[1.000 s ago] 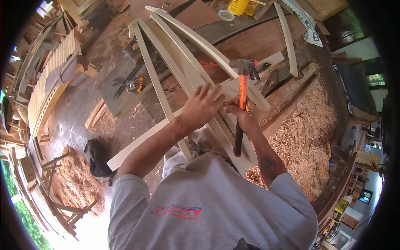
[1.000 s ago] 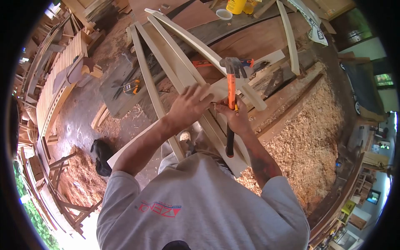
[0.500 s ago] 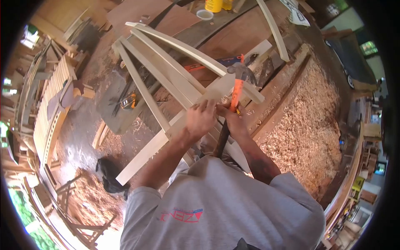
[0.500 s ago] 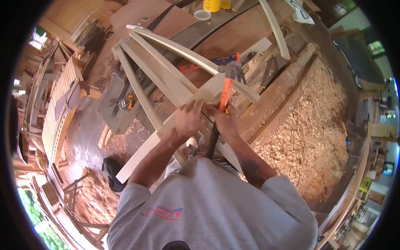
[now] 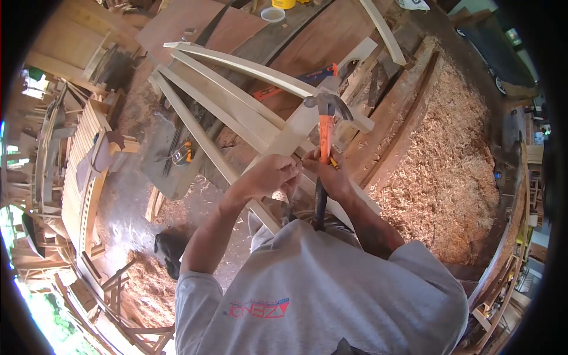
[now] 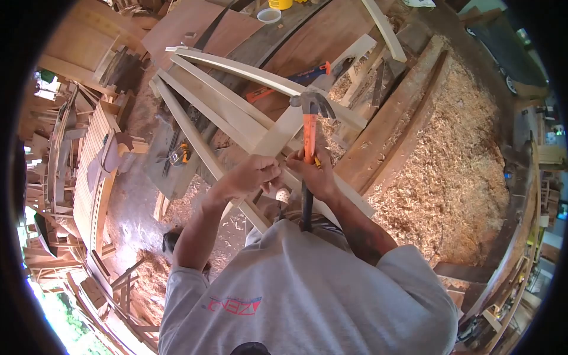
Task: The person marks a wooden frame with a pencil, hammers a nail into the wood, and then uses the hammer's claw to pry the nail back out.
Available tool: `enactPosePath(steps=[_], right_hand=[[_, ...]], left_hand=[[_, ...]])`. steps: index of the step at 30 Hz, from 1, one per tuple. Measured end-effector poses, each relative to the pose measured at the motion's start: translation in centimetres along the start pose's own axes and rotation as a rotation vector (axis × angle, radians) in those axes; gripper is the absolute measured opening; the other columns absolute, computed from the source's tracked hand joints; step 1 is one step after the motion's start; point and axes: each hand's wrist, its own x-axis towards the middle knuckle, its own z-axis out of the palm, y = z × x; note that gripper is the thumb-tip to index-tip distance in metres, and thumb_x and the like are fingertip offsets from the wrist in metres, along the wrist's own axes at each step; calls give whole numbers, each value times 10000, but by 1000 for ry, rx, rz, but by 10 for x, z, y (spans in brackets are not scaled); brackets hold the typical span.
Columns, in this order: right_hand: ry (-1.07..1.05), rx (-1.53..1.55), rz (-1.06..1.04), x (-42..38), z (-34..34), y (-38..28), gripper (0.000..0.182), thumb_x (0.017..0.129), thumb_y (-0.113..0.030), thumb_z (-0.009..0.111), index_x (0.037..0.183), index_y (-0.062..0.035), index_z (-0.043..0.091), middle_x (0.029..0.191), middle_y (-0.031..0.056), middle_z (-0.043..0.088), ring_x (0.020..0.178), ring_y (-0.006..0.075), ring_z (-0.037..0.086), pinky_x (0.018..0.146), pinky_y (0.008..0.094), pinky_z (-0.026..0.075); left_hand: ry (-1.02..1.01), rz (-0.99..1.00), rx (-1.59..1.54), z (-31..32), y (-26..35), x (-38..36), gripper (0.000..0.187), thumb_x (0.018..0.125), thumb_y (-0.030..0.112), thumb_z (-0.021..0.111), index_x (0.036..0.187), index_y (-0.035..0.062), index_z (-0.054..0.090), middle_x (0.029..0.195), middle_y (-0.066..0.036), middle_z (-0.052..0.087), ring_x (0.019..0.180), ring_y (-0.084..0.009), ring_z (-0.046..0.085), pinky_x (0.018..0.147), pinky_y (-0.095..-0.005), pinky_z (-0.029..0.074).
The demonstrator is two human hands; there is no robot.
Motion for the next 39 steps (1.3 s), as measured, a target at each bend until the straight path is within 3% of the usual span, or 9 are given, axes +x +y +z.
enactPosePath(steps=[4, 6, 7, 9, 16, 30, 34, 37, 39], right_hand=[[-13, 46, -4, -3, 4, -4, 176, 843, 7, 704, 953, -1, 568, 935, 88, 674, 873, 118, 625, 827, 294, 522], [39, -24, 1, -2, 6, -2, 181, 846, 3, 703, 954, -2, 559, 933, 90, 673, 869, 119, 627, 825, 294, 524], [70, -100, 15, -2, 8, 0, 186, 849, 0, 703, 955, -4, 550, 931, 92, 671, 865, 120, 630, 822, 294, 527], [117, -81, -27, -2, 14, 9, 186, 853, 1, 698, 947, -4, 538, 922, 92, 672, 857, 119, 633, 805, 289, 532], [202, -128, -119, -3, 22, 17, 172, 869, 16, 661, 939, 4, 504, 865, 87, 665, 803, 117, 645, 713, 253, 539], [226, -209, -119, -2, 25, 23, 181, 884, -5, 665, 939, 1, 494, 817, 81, 635, 761, 114, 631, 660, 267, 513], [224, -172, -36, -8, 33, 3, 181, 884, -2, 667, 931, -11, 492, 802, 70, 615, 790, 105, 616, 691, 277, 507], [168, -239, -153, -6, 26, 11, 191, 879, -20, 685, 932, -22, 501, 814, 55, 615, 819, 95, 604, 726, 277, 500], [144, -125, -123, -9, 20, 7, 188, 876, -5, 691, 914, -29, 508, 832, 51, 624, 857, 105, 606, 767, 278, 497]], left_hand=[[-39, 23, -135, 8, -11, 5, 207, 1014, 130, 497, 956, -39, 601, 793, -63, 627, 694, -138, 620, 651, -266, 520], [-13, 18, -515, 11, -17, 6, 173, 997, 116, 521, 942, -27, 601, 764, -46, 589, 653, -122, 572, 615, -250, 496], [-26, 9, -506, 14, -18, 5, 173, 997, 116, 521, 942, -27, 601, 764, -46, 589, 653, -122, 572, 615, -250, 496], [111, 57, -641, 22, -17, 5, 195, 967, 196, 601, 894, 16, 608, 754, -9, 556, 636, -104, 533, 597, -258, 474], [235, 84, -662, 36, -17, 12, 159, 973, 118, 553, 917, -22, 604, 754, -47, 576, 640, -123, 565, 601, -283, 523], [444, 13, -384, 42, -8, 14, 168, 896, 65, 527, 784, -33, 605, 716, -60, 571, 579, -120, 564, 537, -269, 524], [436, 64, -334, 32, -15, 11, 158, 891, 51, 542, 772, -30, 610, 709, -59, 577, 583, -129, 572, 545, -277, 522], [256, 47, -215, 11, -9, 8, 148, 892, 24, 532, 808, -49, 629, 722, -67, 589, 599, -134, 585, 560, -290, 513], [304, 109, 309, 9, -1, 2, 155, 883, 7, 529, 906, -1, 682, 695, -86, 589, 586, -207, 607, 554, -323, 505]])
